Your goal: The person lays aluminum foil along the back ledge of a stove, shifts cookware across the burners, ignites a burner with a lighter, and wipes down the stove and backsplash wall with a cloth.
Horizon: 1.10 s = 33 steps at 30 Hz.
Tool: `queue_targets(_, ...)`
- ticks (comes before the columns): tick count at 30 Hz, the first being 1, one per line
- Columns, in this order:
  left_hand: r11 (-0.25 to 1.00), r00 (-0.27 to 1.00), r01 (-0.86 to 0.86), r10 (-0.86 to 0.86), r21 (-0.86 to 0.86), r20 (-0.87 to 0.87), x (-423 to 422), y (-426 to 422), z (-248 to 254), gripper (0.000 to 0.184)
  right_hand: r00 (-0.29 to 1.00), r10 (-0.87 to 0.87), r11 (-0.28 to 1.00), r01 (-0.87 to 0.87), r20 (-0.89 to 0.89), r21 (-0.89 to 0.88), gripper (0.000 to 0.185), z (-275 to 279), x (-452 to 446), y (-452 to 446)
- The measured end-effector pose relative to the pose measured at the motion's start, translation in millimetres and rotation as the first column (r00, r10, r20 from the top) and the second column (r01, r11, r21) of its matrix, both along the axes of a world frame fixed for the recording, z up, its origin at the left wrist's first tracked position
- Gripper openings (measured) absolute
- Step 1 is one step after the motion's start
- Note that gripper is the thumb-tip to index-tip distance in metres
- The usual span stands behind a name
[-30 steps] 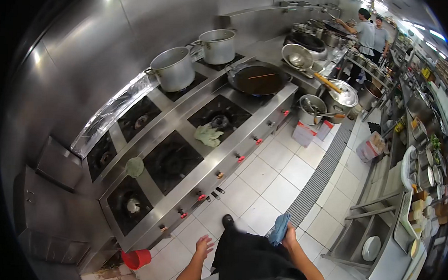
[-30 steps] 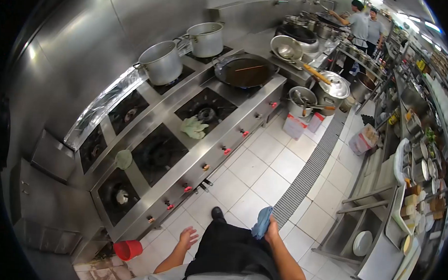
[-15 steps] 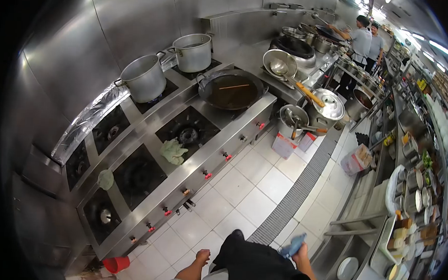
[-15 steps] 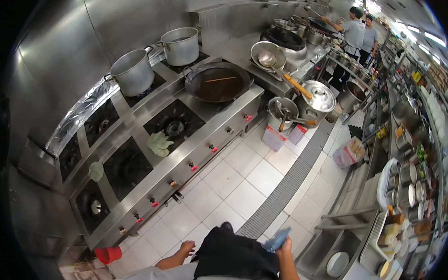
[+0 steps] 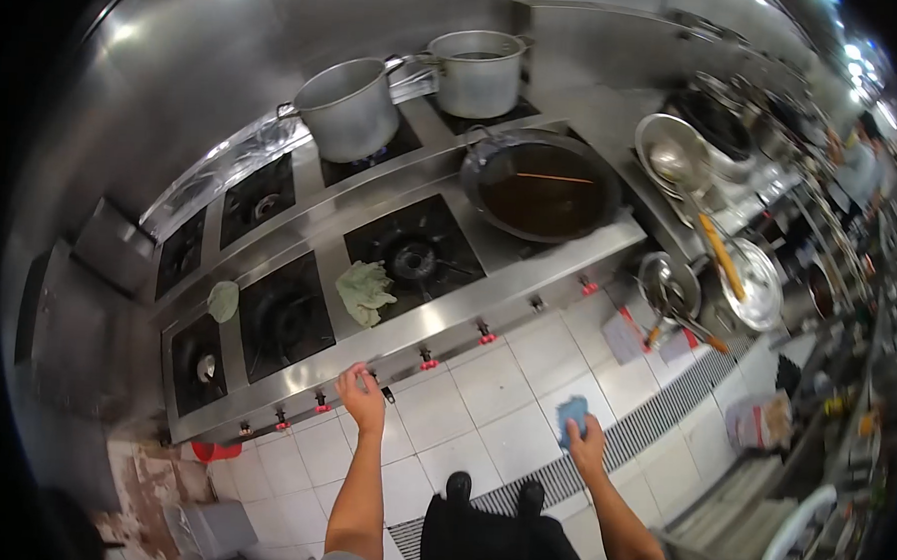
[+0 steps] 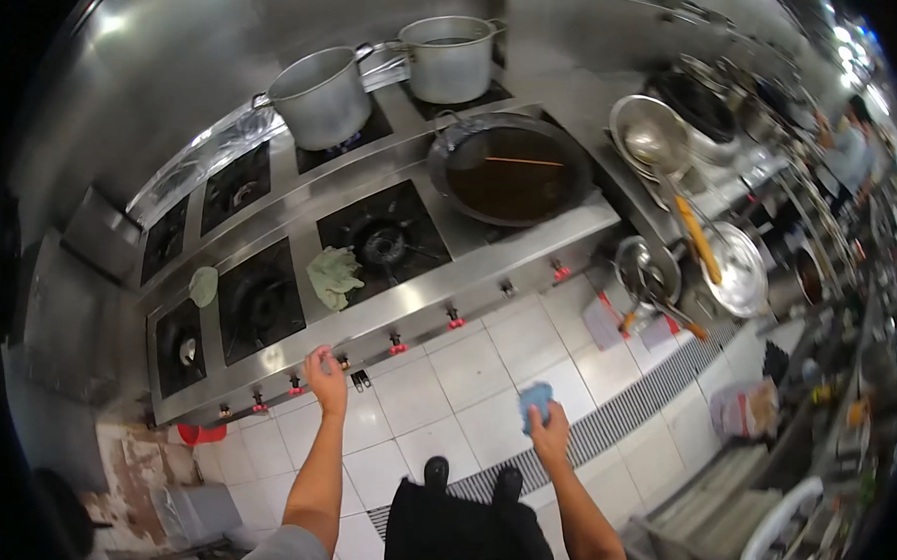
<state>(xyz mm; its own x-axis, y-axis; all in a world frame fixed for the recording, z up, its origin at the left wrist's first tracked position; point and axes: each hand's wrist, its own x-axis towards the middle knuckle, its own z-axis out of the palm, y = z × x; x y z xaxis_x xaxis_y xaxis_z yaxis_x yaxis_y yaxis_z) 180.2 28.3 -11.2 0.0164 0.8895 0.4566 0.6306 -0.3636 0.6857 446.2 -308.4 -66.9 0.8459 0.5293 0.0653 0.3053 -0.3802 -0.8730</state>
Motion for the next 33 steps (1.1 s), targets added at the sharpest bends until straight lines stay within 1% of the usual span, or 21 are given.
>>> queue_targets(1, 0.993, 0.995, -0.063, 0.070, 0.098, -0.068, 9.6, 13.9, -3.8, 0.012, 0.957, 0.131, 0.991, -0.131, 0.260, -0.014, 0.022, 6.8, 21.3, 51.4)
queue_targets(2, 0.990, 0.992, -0.100, 0.107, 0.098, -0.074, 19.0, 26.6, -10.6, 0.012, 0.914, 0.126, 0.985, -0.160, 0.385, 0.057, 0.022, 6.6, 34.6, 103.7)
queue_targets(3, 0.986, 0.988, -0.079, 0.097, 0.146, -0.123, 29.1, 39.8, -18.3, 0.015, 0.789, 0.126, 0.968, -0.231, 0.601, 0.100, 0.022, 9.7, 51.6, 154.8)
queue_targets(4, 0.980, 0.983, -0.049, 0.081, 0.191, -0.164, 43.9, 52.6, -25.0, 0.018, 0.768, 0.099, 0.959, -0.245, 0.633, 0.146, 0.023, 12.7, 60.0, 199.6)
queue_targets(5, 0.962, 0.968, -0.106, 0.157, 0.251, -0.195, 59.5, 59.7, -27.5, 0.020, 0.742, 0.074, 0.945, -0.266, 0.666, 0.191, 0.025, 11.9, 65.0, 238.9)
queue_targets(8, 0.935, 0.925, -0.268, 0.317, 0.233, -0.207, 76.8, 78.1, -51.9, 0.017, 0.706, 0.101, 0.942, -0.294, 0.701, 0.160, 0.027, -9.8, 70.0, 318.0)
queue_targets(9, 0.933, 0.922, -0.277, 0.325, 0.228, -0.208, 77.8, 82.9, -58.3, 0.017, 0.647, 0.035, 0.925, -0.309, 0.762, 0.220, 0.030, -15.9, 68.0, 338.9)
queue_targets(13, 0.889, 0.928, -0.320, 0.363, 0.326, -0.079, 78.2, 89.3, -75.2, 0.016, 0.613, 0.027, 0.918, -0.328, 0.790, 0.223, 0.033, -32.4, 74.8, 361.0)
queue_targets(16, 0.897, 0.930, -0.294, 0.348, 0.328, -0.117, 74.0, 84.4, -81.5, 0.016, 0.583, 0.094, 0.904, -0.389, 0.807, 0.176, 0.031, -30.4, 70.0, 349.8)
queue_targets(18, 0.894, 0.936, -0.268, 0.330, 0.359, -0.122, 77.1, 84.9, -72.5, 0.016, 0.561, 0.083, 0.922, -0.357, 0.823, 0.150, 0.030, -24.4, 71.1, 351.8)
queue_targets(20, 0.923, 0.946, -0.238, 0.291, 0.303, -0.145, 75.0, 83.0, -70.3, 0.019, 0.565, 0.067, 0.915, -0.364, 0.822, 0.175, 0.027, -14.1, 66.2, 347.1)
queue_targets(22, 0.949, 0.968, -0.198, 0.228, 0.244, -0.103, 71.6, 76.1, -57.0, 0.017, 0.614, 0.164, 0.921, -0.376, 0.772, 0.103, 0.025, -3.9, 65.4, 345.6)
queue_targets(24, 0.948, 0.988, -0.139, 0.152, 0.287, -0.026, 70.0, 54.7, -26.3, 0.020, 0.601, 0.256, 0.872, -0.482, 0.757, 0.087, 0.027, 4.8, 60.5, 317.9)
queue_targets(25, 0.939, 0.986, -0.154, 0.166, 0.307, -0.013, 65.2, 43.7, -7.8, 0.020, 0.582, 0.292, 0.855, -0.515, 0.759, 0.066, 0.028, 9.1, 52.0, 295.1)
queue_targets(27, 0.967, 0.999, -0.019, 0.028, 0.255, -0.033, 54.9, 8.9, 20.7, 0.022, 0.633, 0.493, 0.815, -0.576, 0.597, -0.062, 0.028, 6.0, 28.9, 229.2)
queue_targets(28, 0.968, 0.999, -0.033, 0.040, 0.249, -0.022, 46.3, 2.7, 25.4, 0.022, 0.700, 0.596, 0.793, -0.591, 0.392, -0.150, 0.036, 1.2, 15.4, 190.0)
queue_targets(29, 0.981, 1.000, 0.013, -0.012, 0.191, -0.008, 34.8, 2.8, 26.6, 0.025, 0.753, 0.587, 0.809, -0.550, 0.297, -0.207, 0.039, -25.8, 4.1, 147.5)
queue_targets(30, 0.989, 0.998, 0.061, -0.063, 0.132, 0.010, 24.5, 4.0, 26.1, 0.027, 0.836, 0.536, 0.827, -0.493, 0.115, -0.271, 0.042, -78.1, -2.2, 95.5)
queue_targets(31, 0.991, 0.999, 0.047, -0.050, 0.129, 0.019, 16.2, 8.6, 26.1, 0.027, 0.857, 0.467, 0.737, -0.513, -0.217, -0.441, 0.045, -74.2, -9.2, 48.2)
queue_targets(32, 0.992, 0.997, 0.068, -0.072, 0.106, 0.039, 7.4, 18.0, 27.6, 0.028, 0.900, 0.335, 0.719, -0.436, -0.279, -0.541, 0.061, -83.7, -18.3, 2.8)
queue_targets(33, 0.991, 0.993, 0.095, -0.101, 0.092, 0.060, -0.2, 29.3, 31.5, 0.028, 0.923, 0.238, 0.703, -0.378, -0.301, -0.603, 0.055, -126.4, -17.1, -58.7)
